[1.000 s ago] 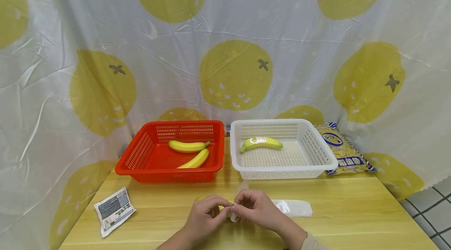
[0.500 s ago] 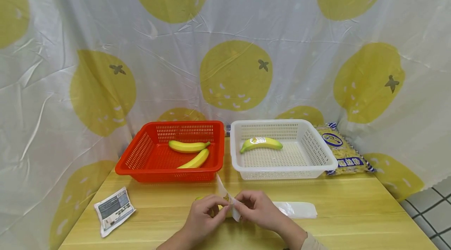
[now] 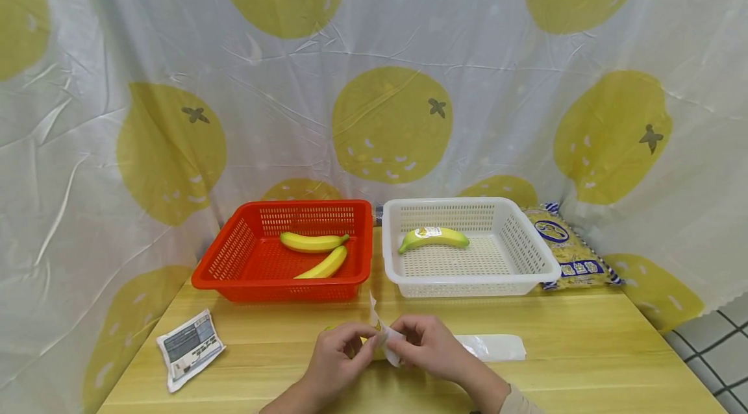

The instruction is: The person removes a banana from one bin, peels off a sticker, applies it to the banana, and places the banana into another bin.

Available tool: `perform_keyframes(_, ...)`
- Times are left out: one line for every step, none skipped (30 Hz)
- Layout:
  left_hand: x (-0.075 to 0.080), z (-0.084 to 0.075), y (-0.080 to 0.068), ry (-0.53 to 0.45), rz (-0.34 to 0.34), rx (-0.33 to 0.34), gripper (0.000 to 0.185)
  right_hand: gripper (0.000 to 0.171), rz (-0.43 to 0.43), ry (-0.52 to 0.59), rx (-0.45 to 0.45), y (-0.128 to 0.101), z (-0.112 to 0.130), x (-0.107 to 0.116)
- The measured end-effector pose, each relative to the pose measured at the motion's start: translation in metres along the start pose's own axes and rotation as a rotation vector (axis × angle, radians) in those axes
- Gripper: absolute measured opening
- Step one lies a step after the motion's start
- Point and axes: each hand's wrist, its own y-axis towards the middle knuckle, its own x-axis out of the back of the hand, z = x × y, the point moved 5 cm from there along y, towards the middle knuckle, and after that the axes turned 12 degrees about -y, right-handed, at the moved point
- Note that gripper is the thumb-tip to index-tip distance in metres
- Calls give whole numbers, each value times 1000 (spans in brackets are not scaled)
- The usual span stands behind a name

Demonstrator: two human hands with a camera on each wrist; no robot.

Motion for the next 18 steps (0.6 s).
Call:
perform_keyframes(0, -1, 0, 1, -2, -7, 31, 13, -2, -4, 0, 0, 0, 0)
perform_keyframes(0, -1, 1, 2, -4, -14, 31, 13, -4, -7, 1, 0, 0, 0)
perform_keyframes(0, -1, 1, 4, -6, -17, 31, 13, -6, -9, 4, 0, -1, 1)
perform_keyframes(0, -1, 1, 3, -8, -17, 31, 13, -8, -11, 7, 0, -1, 1)
perform_keyframes(0, -1, 1, 0, -9, -10, 31, 13, -8, -12, 9, 0, 0, 1)
perform_keyframes(0, 0, 0, -2, -10, -4, 31, 12, -8, -14, 10, 0, 0, 1)
perform_keyframes(0, 0, 0, -7, -11, 6, 30, 12, -9, -14, 11, 0, 0, 1)
perform_keyframes(0, 0, 0, -11, -14, 15, 30, 12, -11, -17, 13, 0, 0, 1)
perform_keyframes(1, 1, -1, -15, -17, 25, 30, 12, -13, -19, 14, 0, 0, 1)
perform_keyframes(1, 1, -1, -18, -19, 32, 29, 12, -15, -20, 15, -1, 1, 2)
perform_keyframes(1, 1, -1, -21, -23, 44, 28, 12, -17, -19, 18, -1, 1, 2)
perform_keyframes(1, 1, -1, -22, -26, 54, 28, 13, -21, -17, 23, -1, 1, 2)
perform_keyframes(2, 1, -1, -26, -30, 64, 27, 13, -24, -15, 27, -1, 1, 2)
perform_keyframes(2, 1, -1, -25, -33, 74, 26, 13, -25, -12, 31, -1, 1, 2)
perform_keyframes(3, 2, -1, -27, -36, 82, 26, 13, -25, -14, 30, -1, 1, 3)
perform_keyframes(3, 2, -1, -29, -38, 92, 25, 13, -25, -19, 27, -1, 1, 3)
perform_keyframes(3, 2, -1, -34, -40, 100, 25, 13, -23, -24, 21, -1, 1, 4)
perform_keyframes(3, 2, -1, -39, -40, 106, 24, 13, -21, -33, 13, -1, 1, 5)
